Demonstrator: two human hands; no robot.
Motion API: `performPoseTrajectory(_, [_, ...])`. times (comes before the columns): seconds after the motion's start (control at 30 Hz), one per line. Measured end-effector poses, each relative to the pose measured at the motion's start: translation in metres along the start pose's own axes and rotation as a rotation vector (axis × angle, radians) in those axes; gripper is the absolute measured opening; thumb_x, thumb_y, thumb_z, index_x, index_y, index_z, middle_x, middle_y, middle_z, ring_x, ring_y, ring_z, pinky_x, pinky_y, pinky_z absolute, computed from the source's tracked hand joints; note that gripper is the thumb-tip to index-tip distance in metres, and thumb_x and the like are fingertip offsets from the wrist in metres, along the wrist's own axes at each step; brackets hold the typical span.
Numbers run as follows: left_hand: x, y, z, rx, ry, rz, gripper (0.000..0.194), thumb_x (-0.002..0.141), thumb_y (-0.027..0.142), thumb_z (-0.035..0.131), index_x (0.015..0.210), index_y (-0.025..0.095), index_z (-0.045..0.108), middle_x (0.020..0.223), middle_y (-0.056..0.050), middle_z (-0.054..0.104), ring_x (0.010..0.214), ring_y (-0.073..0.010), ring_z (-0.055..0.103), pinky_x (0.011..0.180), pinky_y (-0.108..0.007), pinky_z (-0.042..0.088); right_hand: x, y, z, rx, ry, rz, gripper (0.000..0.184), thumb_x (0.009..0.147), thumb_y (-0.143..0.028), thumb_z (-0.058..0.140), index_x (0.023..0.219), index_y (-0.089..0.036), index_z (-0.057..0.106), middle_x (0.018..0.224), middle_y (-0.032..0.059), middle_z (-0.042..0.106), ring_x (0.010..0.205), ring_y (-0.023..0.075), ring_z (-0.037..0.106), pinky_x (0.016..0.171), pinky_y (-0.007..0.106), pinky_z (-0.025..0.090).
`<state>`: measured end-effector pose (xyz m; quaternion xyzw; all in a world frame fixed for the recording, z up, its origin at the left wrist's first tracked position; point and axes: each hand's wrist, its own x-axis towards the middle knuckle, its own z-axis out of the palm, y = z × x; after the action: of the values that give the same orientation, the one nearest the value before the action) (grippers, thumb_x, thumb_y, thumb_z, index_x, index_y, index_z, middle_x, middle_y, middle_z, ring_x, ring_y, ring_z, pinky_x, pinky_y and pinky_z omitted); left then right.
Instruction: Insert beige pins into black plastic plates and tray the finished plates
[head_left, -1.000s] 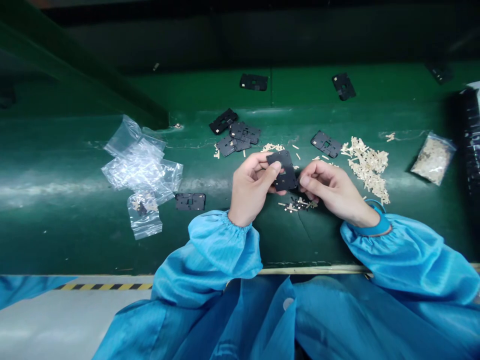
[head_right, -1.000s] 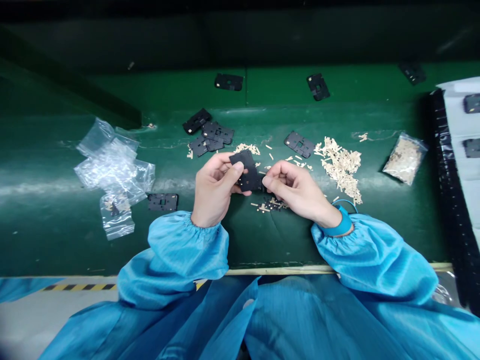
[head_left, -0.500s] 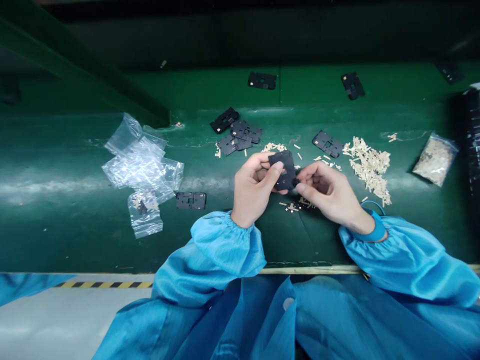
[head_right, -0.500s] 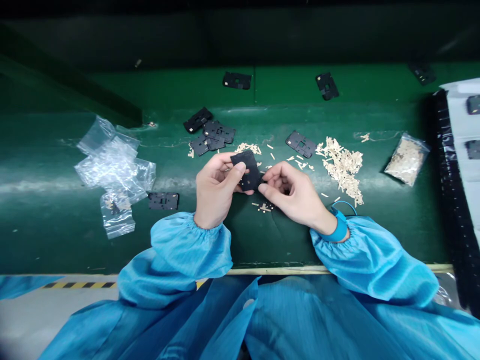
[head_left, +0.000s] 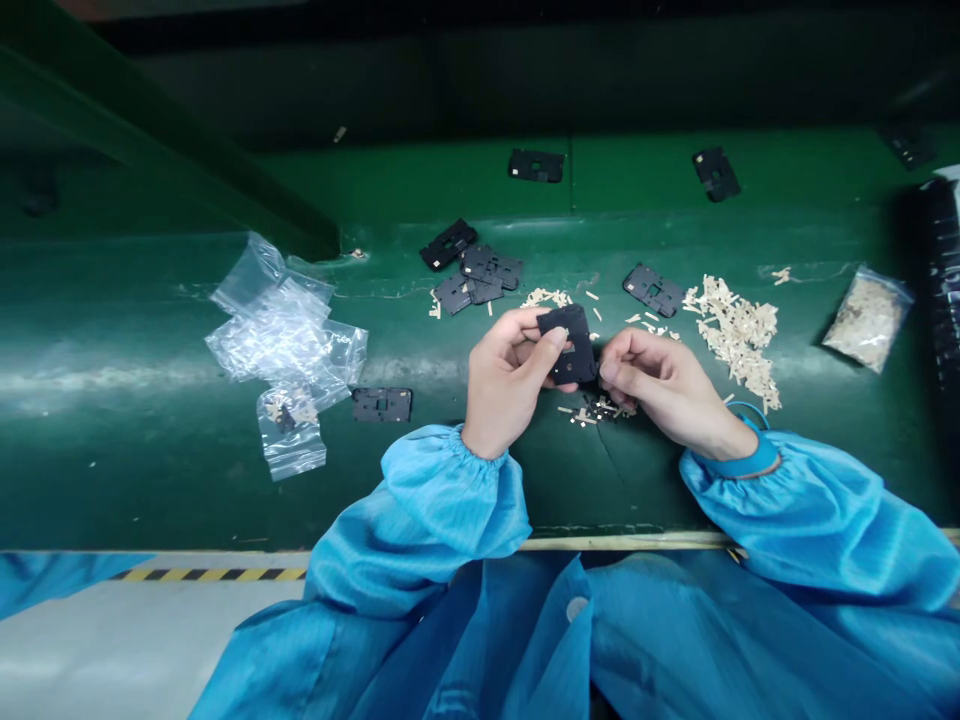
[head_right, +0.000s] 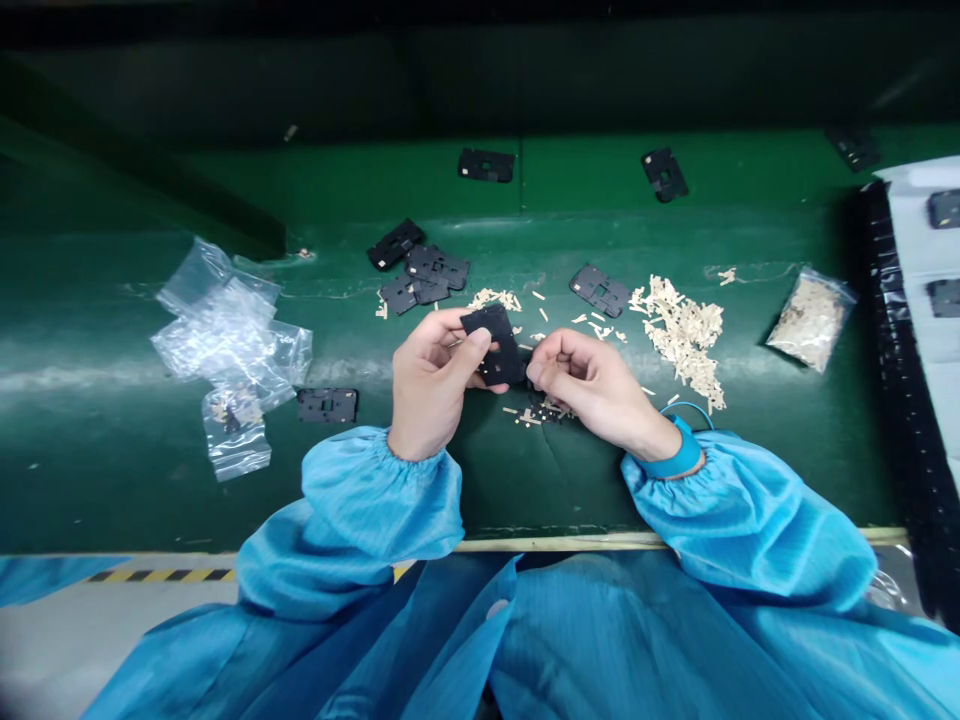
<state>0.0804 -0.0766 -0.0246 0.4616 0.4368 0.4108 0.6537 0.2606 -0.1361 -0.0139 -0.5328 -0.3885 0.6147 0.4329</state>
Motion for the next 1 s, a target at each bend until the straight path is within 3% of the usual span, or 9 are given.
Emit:
performPoseTrajectory(0.47, [0.0008,-0.0044,-0.0028,-0.077,-0.072,-0.058,0.036,0.085,0.046,0.078,0.109,0.021,0.067,0.099,-0.003,0.074,0.077,-0.0139,0.074,0.054,-0.02,0.065,-0.0007,0.007,-0.003,0.109,-0.088,0.002,0.023,0.092,-0.039,0.075,0.086,-0.02,0.062,0.07,-0.004,0.056,0.056,0.0088,0.048,0.05,0.023,0.037])
performPoseTrajectory(1.0, [0.0005,-0.004,-0.0017,-0.066,-0.068,-0.036,0.035,0.085,0.044,0.079,0.108,0.021,0.067,0.097,-0.003,0.074,0.084,-0.0163,0.076,0.054,-0.02,0.065,-0.0007,0.0052,-0.0034,0.042,-0.054,-0.016,0.027,0.091,-0.043,0.075,0.085,-0.02,0.063,0.065,-0.0043,0.054,0.054,0.0091,0.045,0.05,0.024,0.035])
